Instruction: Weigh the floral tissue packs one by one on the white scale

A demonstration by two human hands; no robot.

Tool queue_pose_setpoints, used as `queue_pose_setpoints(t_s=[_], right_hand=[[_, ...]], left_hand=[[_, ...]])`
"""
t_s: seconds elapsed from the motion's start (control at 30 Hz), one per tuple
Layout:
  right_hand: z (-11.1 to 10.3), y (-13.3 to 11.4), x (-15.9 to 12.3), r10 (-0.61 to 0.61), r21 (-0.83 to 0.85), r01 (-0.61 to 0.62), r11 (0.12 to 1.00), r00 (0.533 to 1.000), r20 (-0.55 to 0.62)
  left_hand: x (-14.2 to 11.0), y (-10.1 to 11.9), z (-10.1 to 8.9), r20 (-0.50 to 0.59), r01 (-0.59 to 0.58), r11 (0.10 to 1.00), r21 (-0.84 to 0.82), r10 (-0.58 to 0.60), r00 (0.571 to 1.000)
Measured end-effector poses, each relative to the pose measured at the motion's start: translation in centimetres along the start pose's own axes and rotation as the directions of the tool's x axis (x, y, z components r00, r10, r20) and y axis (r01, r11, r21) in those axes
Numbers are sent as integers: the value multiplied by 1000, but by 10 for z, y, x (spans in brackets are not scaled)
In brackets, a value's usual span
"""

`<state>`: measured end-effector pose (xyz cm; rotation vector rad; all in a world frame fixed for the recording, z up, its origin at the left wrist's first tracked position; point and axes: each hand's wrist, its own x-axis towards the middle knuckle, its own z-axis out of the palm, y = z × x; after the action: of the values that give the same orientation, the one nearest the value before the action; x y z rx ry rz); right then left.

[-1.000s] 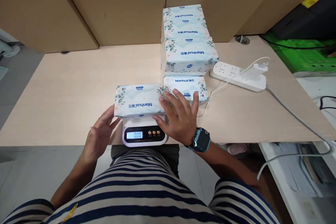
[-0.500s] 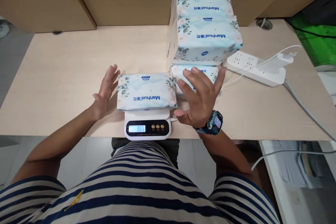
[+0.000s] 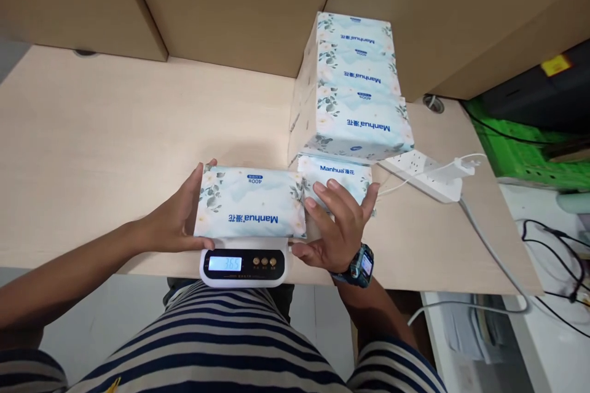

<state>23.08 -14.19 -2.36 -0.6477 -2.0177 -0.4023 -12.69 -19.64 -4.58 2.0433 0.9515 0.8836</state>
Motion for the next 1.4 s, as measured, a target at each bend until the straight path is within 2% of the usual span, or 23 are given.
queue_pose_setpoints(t_s=[0.13,0.37,0.6,0.67,0.77,0.9,1.03,1.13,1.2,1.27,1.33,1.4], right_hand=[[1,0,-2,8,14,-8,1000,1000,12],[6,1,-4,38,20,-38,999,999,-1],[7,7,-7,31,-6,-32,999,998,-61],[6,12,-12,63,-33,-64,997,996,-57],[4,16,-15,117,-101,-117,988,993,-2],[2,19,-4,-22,-35,19,999,998,-67],[0,24,3,-71,32,74,997,993,-98],[-2,28,-3,-31,59,34,998,998,-46],[-3,30,-9,59,63,-59,996,998,11],[-3,30,-12,128,24,-128,991,992,15],[-3,29,-11,128,-5,-128,992,992,-2],[-2,27,-6,51,15,-50,999,998,-41]], left_hand=[[-3,-1,2,-3,8,999,54,-7,1000],[-5,0,3,-1,94,991,91,-95,996],[-5,3,2,22,161,987,20,-161,987],[-5,4,2,25,163,987,-9,-162,986],[-3,6,1,25,148,988,-38,-147,989],[5,5,0,27,104,995,2,-104,994],[11,2,-1,27,42,999,23,-43,999],[12,3,-2,39,-27,998,51,25,999],[13,5,-3,45,-50,997,62,47,998],[14,8,-3,38,-45,998,49,43,998],[15,10,-3,28,-50,998,25,49,998],[16,11,-2,30,-44,999,9,44,999]])
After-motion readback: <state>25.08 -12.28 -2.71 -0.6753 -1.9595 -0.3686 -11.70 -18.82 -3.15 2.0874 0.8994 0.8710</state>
